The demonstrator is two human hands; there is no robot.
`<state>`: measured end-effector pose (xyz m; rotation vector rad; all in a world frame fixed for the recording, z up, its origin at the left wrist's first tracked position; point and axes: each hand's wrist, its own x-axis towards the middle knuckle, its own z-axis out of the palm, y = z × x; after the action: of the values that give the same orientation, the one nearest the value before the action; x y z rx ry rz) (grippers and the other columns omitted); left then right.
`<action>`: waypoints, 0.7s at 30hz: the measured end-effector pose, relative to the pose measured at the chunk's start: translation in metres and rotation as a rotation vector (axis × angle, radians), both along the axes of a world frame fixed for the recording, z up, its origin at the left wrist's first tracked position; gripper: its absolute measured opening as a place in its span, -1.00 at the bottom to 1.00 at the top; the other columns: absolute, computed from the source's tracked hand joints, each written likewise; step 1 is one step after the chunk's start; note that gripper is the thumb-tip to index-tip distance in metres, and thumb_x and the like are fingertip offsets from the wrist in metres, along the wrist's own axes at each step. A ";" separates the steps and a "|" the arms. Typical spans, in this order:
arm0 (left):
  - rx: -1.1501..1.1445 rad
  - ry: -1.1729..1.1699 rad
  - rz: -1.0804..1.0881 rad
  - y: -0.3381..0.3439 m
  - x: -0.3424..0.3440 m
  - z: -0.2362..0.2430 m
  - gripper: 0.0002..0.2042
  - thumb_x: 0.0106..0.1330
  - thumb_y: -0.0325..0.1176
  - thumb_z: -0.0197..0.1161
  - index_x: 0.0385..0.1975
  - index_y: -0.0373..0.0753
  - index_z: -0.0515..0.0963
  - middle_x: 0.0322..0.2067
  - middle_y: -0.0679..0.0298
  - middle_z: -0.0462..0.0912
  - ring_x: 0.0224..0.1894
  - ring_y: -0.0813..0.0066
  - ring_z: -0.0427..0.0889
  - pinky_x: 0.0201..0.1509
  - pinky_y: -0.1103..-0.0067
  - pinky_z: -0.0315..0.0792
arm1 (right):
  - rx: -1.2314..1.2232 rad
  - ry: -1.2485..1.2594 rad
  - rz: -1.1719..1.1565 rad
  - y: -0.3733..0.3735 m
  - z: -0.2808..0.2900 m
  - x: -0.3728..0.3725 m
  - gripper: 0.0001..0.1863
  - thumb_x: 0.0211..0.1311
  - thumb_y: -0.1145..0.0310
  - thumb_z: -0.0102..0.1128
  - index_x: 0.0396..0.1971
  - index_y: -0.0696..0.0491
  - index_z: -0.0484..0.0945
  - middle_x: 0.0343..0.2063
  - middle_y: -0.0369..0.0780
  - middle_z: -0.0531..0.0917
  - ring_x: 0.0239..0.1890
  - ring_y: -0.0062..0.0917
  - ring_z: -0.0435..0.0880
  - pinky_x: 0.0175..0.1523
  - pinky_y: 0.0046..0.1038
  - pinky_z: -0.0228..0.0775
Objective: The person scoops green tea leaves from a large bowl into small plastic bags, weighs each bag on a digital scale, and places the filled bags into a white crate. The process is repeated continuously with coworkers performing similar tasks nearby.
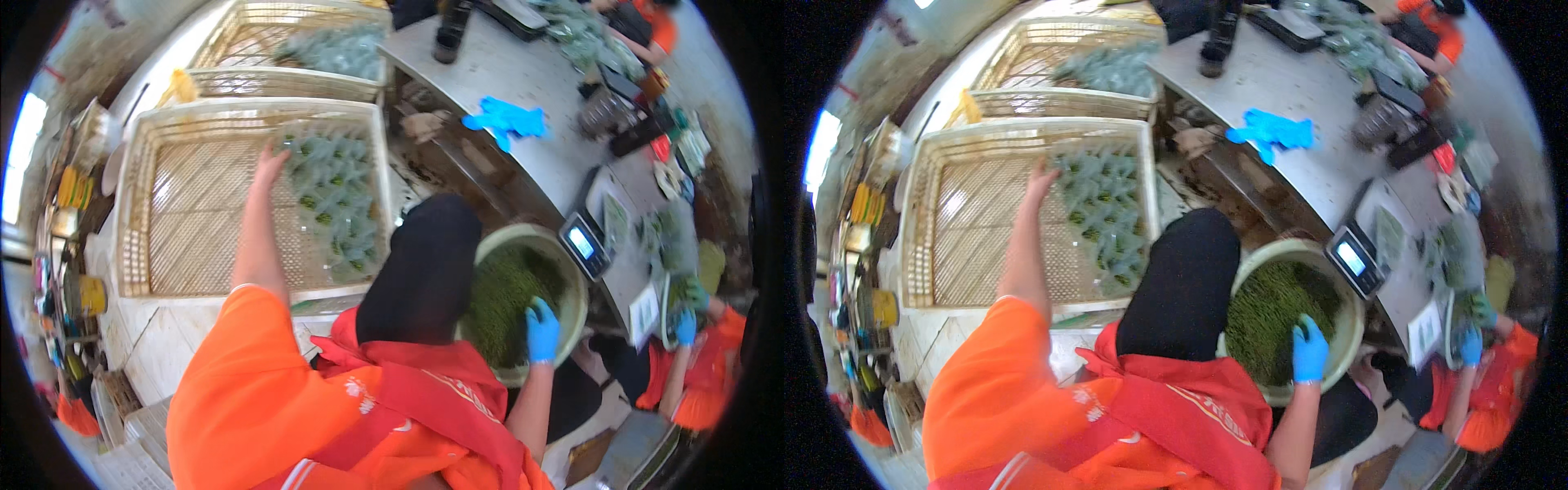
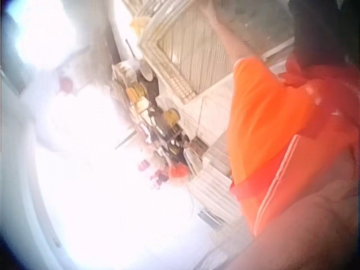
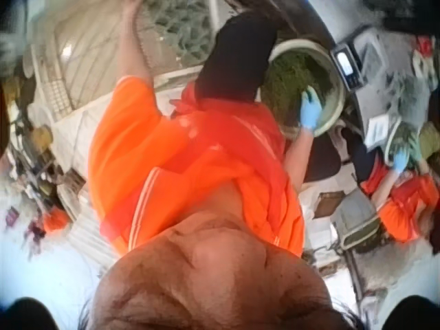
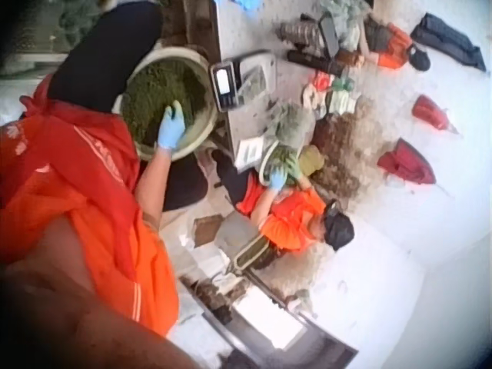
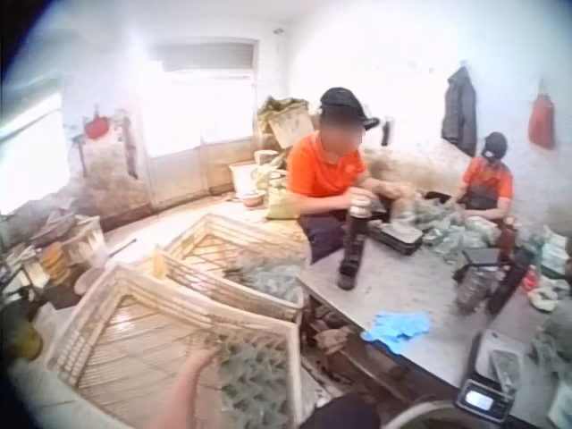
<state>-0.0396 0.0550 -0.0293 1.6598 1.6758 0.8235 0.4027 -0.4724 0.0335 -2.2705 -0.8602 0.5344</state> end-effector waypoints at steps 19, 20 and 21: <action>0.579 -0.039 -1.372 -0.318 0.343 0.147 -0.82 0.09 -0.29 0.22 -0.31 -0.12 0.56 -0.52 0.22 0.61 -0.47 0.27 0.62 -0.41 0.46 0.48 | 0.286 0.140 -0.235 0.006 0.040 0.005 -0.78 0.13 0.43 0.11 -0.19 0.10 0.53 -0.30 -0.14 0.62 -0.47 -0.45 0.61 -0.34 -0.45 0.45; 0.525 -0.042 -1.325 -0.321 0.350 0.139 -0.82 0.10 -0.28 0.22 -0.30 -0.11 0.56 -0.52 0.22 0.61 -0.47 0.27 0.62 -0.41 0.46 0.48 | 0.394 -0.021 -0.217 0.010 0.047 0.013 -0.74 0.14 0.44 0.09 -0.14 0.10 0.51 -0.21 -0.12 0.59 -0.40 -0.41 0.62 -0.30 -0.43 0.46; 0.466 -0.040 -1.278 -0.324 0.355 0.133 -0.82 0.11 -0.28 0.21 -0.30 -0.11 0.56 -0.53 0.21 0.61 -0.47 0.27 0.62 -0.41 0.45 0.48 | 0.498 -0.177 -0.198 0.016 0.059 0.018 -0.70 0.14 0.46 0.07 -0.08 0.09 0.48 -0.13 -0.09 0.57 -0.33 -0.36 0.63 -0.25 -0.41 0.46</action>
<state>0.3155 -0.2688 0.1037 2.4566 0.1294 0.5422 0.4207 -0.4560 0.0925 -1.9267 -0.7415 0.0193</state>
